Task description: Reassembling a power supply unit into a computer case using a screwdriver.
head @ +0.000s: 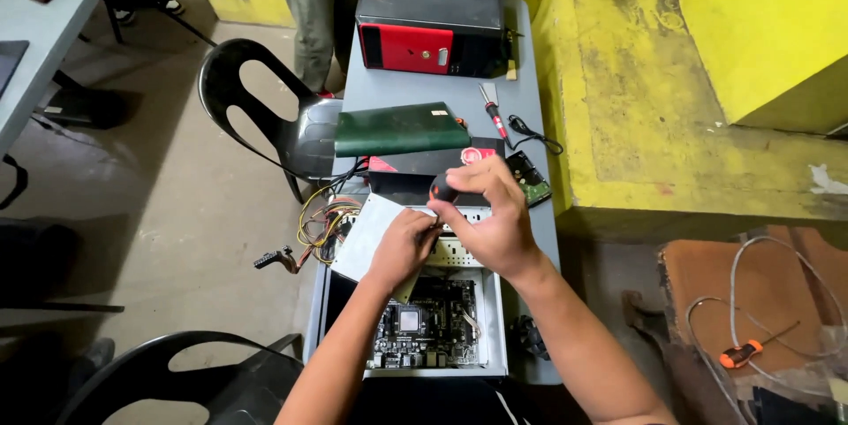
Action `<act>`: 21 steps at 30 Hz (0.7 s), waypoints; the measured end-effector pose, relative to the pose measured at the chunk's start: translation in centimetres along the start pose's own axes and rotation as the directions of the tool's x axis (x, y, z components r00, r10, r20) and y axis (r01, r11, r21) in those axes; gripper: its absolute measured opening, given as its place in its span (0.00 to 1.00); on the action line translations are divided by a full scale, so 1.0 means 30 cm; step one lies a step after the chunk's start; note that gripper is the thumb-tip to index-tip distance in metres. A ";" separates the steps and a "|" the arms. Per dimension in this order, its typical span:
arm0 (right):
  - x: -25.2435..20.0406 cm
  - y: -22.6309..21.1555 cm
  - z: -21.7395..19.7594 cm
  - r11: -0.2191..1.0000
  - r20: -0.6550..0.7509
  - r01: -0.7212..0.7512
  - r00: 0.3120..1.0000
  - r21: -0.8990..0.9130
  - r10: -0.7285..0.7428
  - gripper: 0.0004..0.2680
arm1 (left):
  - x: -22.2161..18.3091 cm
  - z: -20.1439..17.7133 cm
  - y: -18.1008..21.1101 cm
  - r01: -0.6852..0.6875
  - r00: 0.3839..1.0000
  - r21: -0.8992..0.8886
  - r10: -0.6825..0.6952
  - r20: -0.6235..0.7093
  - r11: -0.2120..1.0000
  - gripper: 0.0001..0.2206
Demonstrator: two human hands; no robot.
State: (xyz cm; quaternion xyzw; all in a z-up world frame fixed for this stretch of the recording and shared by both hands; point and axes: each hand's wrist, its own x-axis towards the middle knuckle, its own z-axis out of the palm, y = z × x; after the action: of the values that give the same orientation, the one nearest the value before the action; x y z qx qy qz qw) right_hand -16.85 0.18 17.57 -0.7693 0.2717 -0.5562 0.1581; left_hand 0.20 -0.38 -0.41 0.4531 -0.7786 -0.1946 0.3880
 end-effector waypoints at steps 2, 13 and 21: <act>0.004 0.006 -0.002 0.989 -0.024 0.017 0.999 -0.145 -0.021 0.11 | 0.004 0.004 0.001 0.005 1.000 0.015 -0.005 0.003 1.000 0.02; 0.035 -0.079 -0.034 0.997 0.093 -0.050 0.994 -0.064 0.056 0.09 | 0.010 -0.028 0.038 0.053 0.998 -0.011 -0.053 0.026 0.999 0.01; 0.041 -0.085 -0.033 0.997 0.153 -0.052 0.986 -0.052 0.059 0.09 | 0.012 -0.031 0.049 0.058 0.998 -0.018 -0.058 0.015 0.998 0.02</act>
State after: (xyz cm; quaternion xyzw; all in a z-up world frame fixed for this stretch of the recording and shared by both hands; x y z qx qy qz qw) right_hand -16.89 1.56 20.24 -0.8059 0.2931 -0.4835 0.1758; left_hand 0.02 0.12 1.29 0.4706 -0.7659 -0.2164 0.3810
